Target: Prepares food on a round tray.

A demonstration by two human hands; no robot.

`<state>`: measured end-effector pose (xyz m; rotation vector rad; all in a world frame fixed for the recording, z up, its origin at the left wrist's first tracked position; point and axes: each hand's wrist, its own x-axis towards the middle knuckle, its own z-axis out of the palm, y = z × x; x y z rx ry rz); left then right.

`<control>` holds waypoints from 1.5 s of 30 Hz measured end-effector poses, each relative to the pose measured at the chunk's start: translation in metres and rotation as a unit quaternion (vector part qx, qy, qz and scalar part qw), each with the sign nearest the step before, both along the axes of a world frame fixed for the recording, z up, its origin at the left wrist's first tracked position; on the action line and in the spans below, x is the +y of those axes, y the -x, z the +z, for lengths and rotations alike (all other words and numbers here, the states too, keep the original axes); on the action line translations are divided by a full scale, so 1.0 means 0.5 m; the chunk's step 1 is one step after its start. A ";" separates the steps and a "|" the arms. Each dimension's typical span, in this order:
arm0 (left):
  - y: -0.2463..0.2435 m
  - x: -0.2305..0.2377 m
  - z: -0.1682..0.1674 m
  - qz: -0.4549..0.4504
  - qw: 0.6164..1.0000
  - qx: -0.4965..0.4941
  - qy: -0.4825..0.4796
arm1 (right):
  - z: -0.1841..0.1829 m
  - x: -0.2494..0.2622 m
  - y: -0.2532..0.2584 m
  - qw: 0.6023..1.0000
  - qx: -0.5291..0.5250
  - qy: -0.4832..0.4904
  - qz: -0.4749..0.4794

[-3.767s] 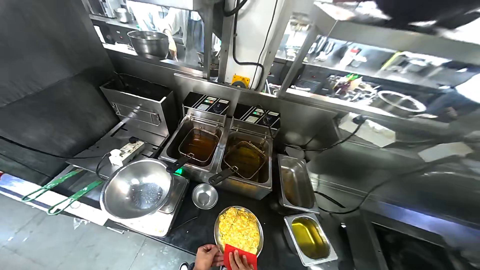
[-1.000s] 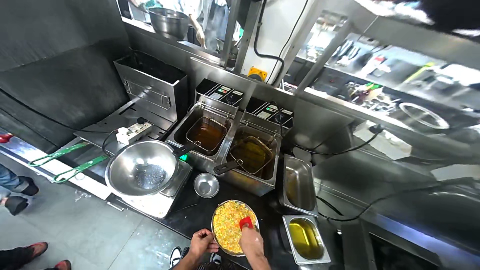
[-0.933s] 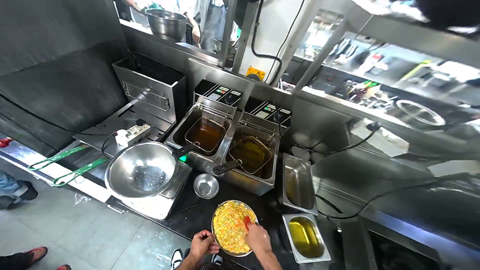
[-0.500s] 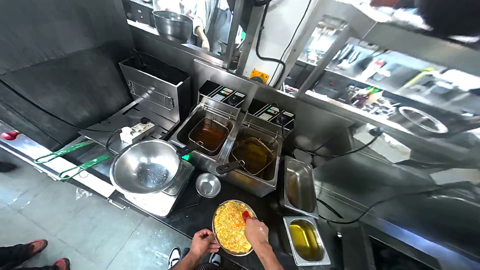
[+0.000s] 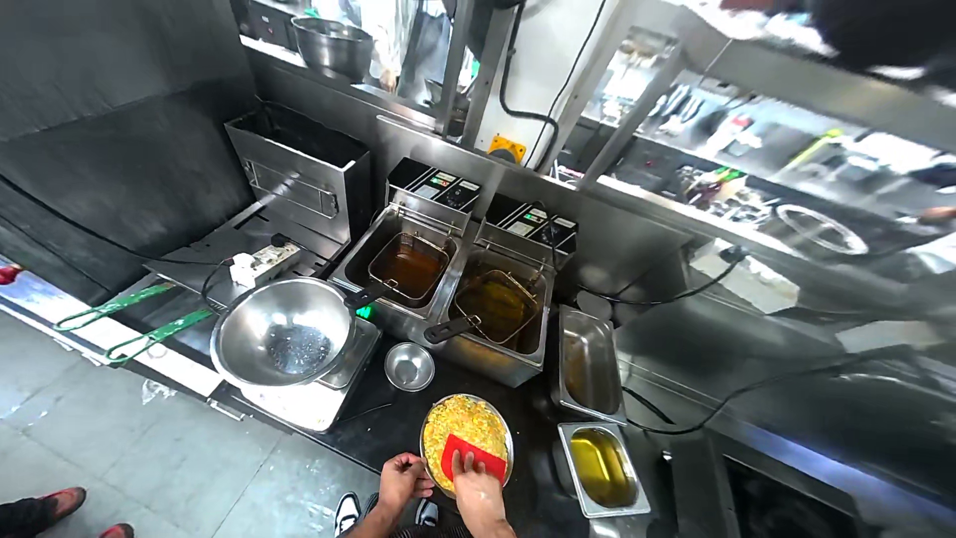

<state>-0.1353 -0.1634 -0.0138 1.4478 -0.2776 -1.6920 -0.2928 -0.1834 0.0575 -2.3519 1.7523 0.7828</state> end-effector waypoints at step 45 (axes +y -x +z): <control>-0.016 -0.060 0.023 -0.182 0.957 -0.211 -0.074 | -0.022 -0.014 0.091 0.954 -0.211 0.096 0.189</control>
